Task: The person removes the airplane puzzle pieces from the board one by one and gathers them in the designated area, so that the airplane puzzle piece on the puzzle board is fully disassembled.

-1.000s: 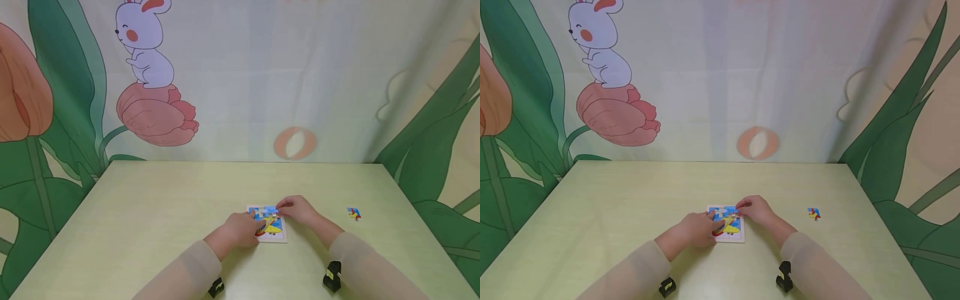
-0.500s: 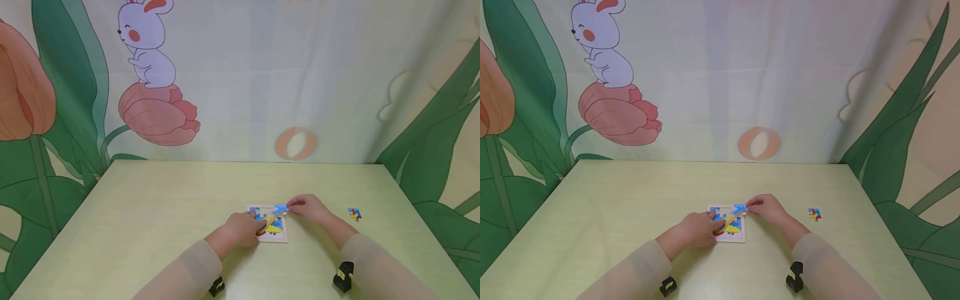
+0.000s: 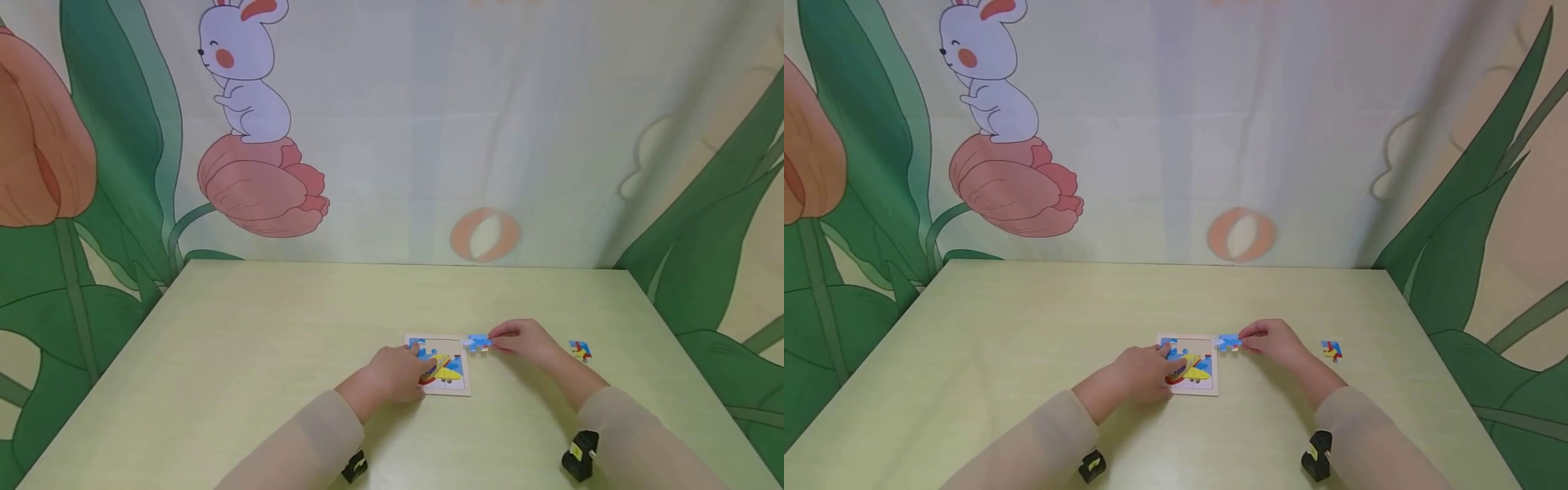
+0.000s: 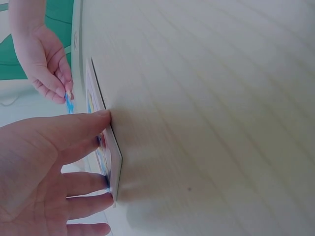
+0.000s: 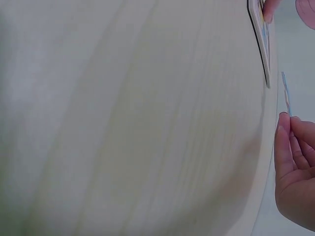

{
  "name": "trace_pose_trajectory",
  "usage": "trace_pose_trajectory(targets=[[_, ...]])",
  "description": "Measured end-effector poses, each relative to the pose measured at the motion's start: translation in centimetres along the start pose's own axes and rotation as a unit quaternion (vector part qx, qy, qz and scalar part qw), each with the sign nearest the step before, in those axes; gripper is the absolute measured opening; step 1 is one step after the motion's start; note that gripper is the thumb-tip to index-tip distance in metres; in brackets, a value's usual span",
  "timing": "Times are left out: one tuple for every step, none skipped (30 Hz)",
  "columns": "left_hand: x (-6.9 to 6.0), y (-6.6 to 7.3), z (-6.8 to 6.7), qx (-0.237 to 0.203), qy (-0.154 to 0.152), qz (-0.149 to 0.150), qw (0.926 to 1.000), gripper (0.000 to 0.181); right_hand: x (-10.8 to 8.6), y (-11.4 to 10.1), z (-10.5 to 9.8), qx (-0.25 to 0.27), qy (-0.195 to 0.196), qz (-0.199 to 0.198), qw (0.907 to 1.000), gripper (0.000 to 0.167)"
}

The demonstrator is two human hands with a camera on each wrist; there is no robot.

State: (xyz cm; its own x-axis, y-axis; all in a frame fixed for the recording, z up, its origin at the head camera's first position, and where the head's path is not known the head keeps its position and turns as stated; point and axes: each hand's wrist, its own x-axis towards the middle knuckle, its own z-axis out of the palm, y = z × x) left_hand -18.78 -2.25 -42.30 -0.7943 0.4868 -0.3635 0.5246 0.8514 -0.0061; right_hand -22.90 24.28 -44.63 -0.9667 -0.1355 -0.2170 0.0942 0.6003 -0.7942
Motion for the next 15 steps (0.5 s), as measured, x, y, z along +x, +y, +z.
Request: trace_pose_trajectory(targets=[[-0.1, 0.0, 0.0, 0.0, -0.001, -0.001, 1.0, 0.061, 0.0, 0.1, -0.1, 0.001, -0.001, 0.0, 1.0, 0.016], [-0.1, 0.0, 0.0, 0.0, -0.001, -0.002, 1.0, 0.061, 0.0, 0.2, -0.2, 0.0, -0.002, 0.001, 1.0, 0.016], [-0.1, -0.1, 0.1, 0.001, -0.001, -0.002, 1.0, 0.061, 0.1, 0.3, -0.3, -0.001, -0.002, 0.002, 1.0, 0.016], [-0.1, -0.1, 0.1, 0.0, -0.002, -0.002, 1.0, 0.061, 0.1, 0.4, -0.4, -0.002, -0.002, 0.002, 1.0, 0.016], [-0.1, -0.1, 0.1, 0.0, -0.001, -0.003, 1.0, 0.06, 0.1, 0.5, -0.5, -0.003, -0.001, 0.003, 1.0, 0.016], [-0.1, -0.1, 0.1, 0.0, -0.001, -0.002, 1.0, 0.06, 0.1, 0.6, -0.6, -0.003, 0.0, 0.002, 1.0, 0.016], [-0.1, -0.1, 0.1, 0.0, -0.001, -0.002, 1.0, 0.06, 0.1, 0.7, -0.7, -0.004, 0.001, 0.002, 1.0, 0.017], [0.0, -0.1, 0.1, 0.001, 0.0, -0.002, 1.0, 0.06, 0.1, 0.7, -0.9, -0.003, 0.001, 0.0, 1.0, 0.017], [0.0, -0.1, 0.1, 0.0, 0.0, -0.002, 1.0, 0.06, 0.0, 0.8, -1.0, 0.001, 0.001, -0.003, 1.0, 0.017], [0.0, -0.1, 0.1, 0.001, 0.001, -0.002, 1.0, 0.06, 0.0, 0.9, -1.2, 0.005, 0.0, -0.005, 1.0, 0.018], [0.0, -0.1, 0.1, 0.002, 0.002, -0.002, 1.0, 0.06, -0.1, 1.1, -1.4, 0.014, -0.001, -0.008, 0.9999, 0.018], [0.0, -0.1, 0.1, 0.004, 0.002, -0.001, 1.0, 0.06, -0.1, 1.2, -1.6, 0.019, -0.003, -0.013, 0.9997, 0.019], [0.0, -0.1, 0.1, 0.004, 0.002, -0.002, 1.0, 0.061, -0.2, 1.3, -1.8, 0.027, -0.004, -0.015, 0.9995, 0.019], [0.0, -0.1, 0.0, 0.005, 0.003, -0.002, 1.0, 0.061, -0.2, 1.5, -2.0, 0.035, -0.005, -0.017, 0.9992, 0.02], [0.0, -0.1, 0.0, 0.006, 0.003, -0.002, 1.0, 0.061, -0.2, 1.6, -2.1, 0.04, -0.004, -0.014, 0.9991, 0.021]])
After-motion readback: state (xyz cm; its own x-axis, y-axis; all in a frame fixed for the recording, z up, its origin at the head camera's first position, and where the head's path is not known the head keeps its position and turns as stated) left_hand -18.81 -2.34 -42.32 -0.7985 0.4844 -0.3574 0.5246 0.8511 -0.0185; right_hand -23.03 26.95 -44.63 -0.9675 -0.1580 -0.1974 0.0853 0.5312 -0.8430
